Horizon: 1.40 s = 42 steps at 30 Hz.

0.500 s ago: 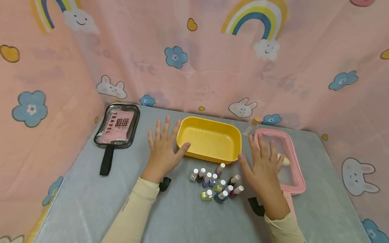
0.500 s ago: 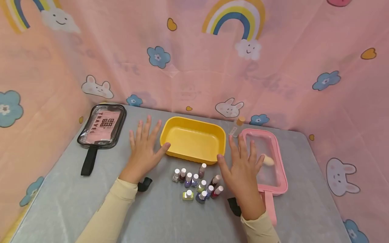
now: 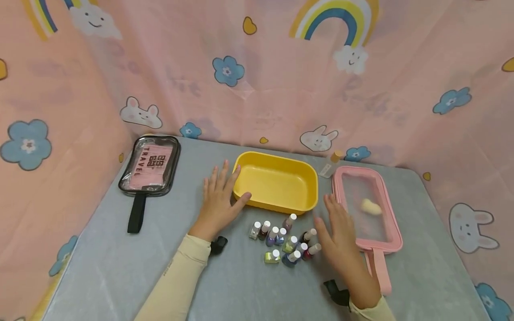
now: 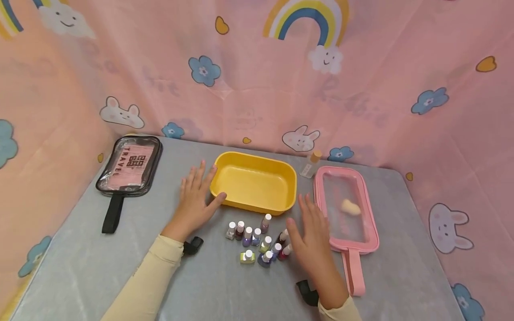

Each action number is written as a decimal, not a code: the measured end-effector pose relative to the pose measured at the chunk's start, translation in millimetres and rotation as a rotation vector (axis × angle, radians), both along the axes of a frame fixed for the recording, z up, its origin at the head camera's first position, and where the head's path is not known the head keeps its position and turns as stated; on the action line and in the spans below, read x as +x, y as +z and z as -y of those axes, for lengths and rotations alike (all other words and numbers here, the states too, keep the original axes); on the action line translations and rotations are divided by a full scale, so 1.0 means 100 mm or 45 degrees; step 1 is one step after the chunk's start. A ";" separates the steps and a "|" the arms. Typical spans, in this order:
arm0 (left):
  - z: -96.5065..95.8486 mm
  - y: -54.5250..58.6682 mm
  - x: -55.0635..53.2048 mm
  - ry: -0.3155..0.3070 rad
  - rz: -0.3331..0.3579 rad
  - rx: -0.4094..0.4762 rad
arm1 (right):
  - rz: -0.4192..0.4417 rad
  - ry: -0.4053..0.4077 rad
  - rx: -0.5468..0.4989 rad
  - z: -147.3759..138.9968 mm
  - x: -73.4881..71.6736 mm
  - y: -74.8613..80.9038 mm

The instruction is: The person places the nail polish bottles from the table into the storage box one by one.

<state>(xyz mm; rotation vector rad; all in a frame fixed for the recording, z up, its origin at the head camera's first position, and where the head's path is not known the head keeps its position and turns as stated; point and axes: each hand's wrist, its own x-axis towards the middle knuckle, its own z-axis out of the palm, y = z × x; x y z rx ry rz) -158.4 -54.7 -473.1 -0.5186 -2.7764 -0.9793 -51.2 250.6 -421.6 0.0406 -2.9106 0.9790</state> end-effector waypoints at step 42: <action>-0.02 -0.25 -0.13 -0.287 0.187 0.395 | -0.208 -0.431 -0.521 0.08 0.53 -0.36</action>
